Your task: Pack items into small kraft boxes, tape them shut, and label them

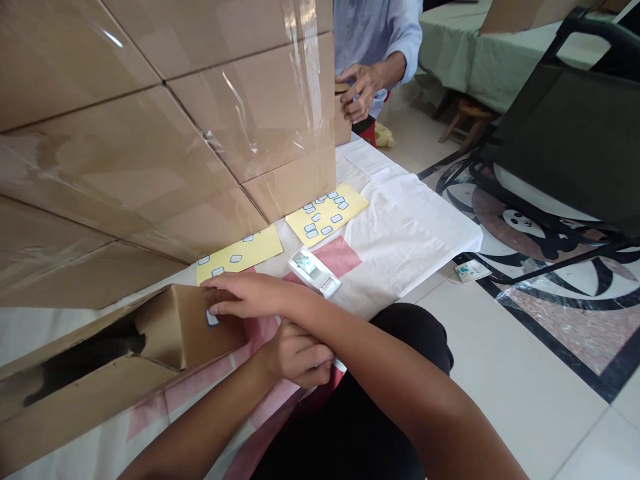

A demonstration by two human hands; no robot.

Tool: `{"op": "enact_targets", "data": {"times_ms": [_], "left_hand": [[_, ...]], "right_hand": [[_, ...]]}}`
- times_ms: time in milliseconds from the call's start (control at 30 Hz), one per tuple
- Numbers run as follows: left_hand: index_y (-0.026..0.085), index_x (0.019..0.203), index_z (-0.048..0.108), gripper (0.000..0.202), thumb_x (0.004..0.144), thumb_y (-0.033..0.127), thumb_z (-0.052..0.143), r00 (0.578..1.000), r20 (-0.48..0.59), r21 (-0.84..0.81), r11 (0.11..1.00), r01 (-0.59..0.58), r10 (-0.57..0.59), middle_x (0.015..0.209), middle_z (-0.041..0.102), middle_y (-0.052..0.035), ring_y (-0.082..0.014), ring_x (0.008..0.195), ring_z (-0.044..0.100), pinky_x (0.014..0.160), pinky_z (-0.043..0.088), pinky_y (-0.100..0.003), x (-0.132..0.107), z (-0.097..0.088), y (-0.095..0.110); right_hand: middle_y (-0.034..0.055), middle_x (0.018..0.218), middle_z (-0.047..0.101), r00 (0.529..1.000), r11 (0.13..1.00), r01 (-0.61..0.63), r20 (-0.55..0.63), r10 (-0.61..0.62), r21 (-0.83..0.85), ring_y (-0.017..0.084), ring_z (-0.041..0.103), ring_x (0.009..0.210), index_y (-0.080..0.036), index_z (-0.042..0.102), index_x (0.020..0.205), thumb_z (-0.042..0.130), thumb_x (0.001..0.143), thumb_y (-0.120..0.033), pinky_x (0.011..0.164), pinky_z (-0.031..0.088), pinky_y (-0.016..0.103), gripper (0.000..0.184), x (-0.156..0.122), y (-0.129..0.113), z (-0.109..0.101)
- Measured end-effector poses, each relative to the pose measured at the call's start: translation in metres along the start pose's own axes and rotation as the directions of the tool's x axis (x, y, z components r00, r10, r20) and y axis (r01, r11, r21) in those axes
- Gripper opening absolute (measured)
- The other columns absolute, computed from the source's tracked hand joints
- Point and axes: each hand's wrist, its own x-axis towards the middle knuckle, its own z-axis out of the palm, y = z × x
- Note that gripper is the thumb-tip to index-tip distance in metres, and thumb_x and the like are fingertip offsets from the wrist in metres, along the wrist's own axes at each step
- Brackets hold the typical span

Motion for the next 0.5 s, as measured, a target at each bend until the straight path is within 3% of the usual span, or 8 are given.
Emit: {"op": "enact_targets", "data": {"times_ms": [233, 333, 400, 500], "left_hand": [[0.021, 0.074, 0.057, 0.004, 0.076, 0.02, 0.061, 0.998, 0.035, 0.122, 0.991, -0.048, 0.044, 0.051, 0.047, 0.0082, -0.0101, 0.048, 0.041, 0.048, 0.028, -0.029, 0.01, -0.004, 0.013], [0.02, 0.08, 0.059, 0.002, 0.079, 0.02, 0.057, 0.992, -0.047, 0.254, 0.959, 0.127, -0.119, 0.054, 0.047, 0.0056, -0.0122, 0.051, 0.04, 0.052, 0.028, -0.031, -0.001, -0.021, 0.04], [0.02, 0.088, 0.061, 0.007, 0.083, 0.024, 0.058, 0.961, -0.109, 0.359, 0.892, 0.275, -0.253, 0.062, 0.053, 0.0027, -0.014, 0.058, 0.047, 0.058, 0.037, -0.031, -0.018, -0.042, 0.065], [0.021, 0.102, 0.061, 0.026, 0.082, 0.036, 0.068, 0.913, -0.123, 0.482, 0.781, 0.397, -0.388, 0.085, 0.063, -0.0045, -0.0195, 0.081, 0.06, 0.075, 0.049, -0.038, -0.047, -0.083, 0.099]], "right_hand": [[0.0137, 0.132, 0.064, 1.0, 0.999, -0.013, 0.021, 0.014, -0.049, 0.024, 0.062, 0.114, -0.012, 0.054, 0.134, 0.062, 0.099, -0.027, 0.095, 0.049, 0.035, 0.038, 0.0, -0.008, -0.001], [0.0122, 0.126, 0.066, 0.999, 0.994, -0.038, -0.003, 0.038, -0.106, 0.026, 0.063, 0.109, -0.015, 0.057, 0.127, 0.063, 0.097, -0.026, 0.087, 0.049, 0.036, 0.032, -0.001, -0.014, 0.003], [0.0115, 0.124, 0.066, 0.999, 0.992, -0.051, -0.002, 0.052, -0.117, 0.026, 0.064, 0.105, -0.016, 0.058, 0.121, 0.062, 0.097, -0.027, 0.082, 0.049, 0.036, 0.027, -0.001, -0.017, 0.007], [0.0104, 0.119, 0.066, 0.998, 0.993, -0.053, 0.015, 0.054, -0.106, 0.024, 0.065, 0.099, -0.017, 0.059, 0.114, 0.064, 0.096, -0.032, 0.077, 0.049, 0.034, 0.024, -0.002, -0.018, 0.014]]}}
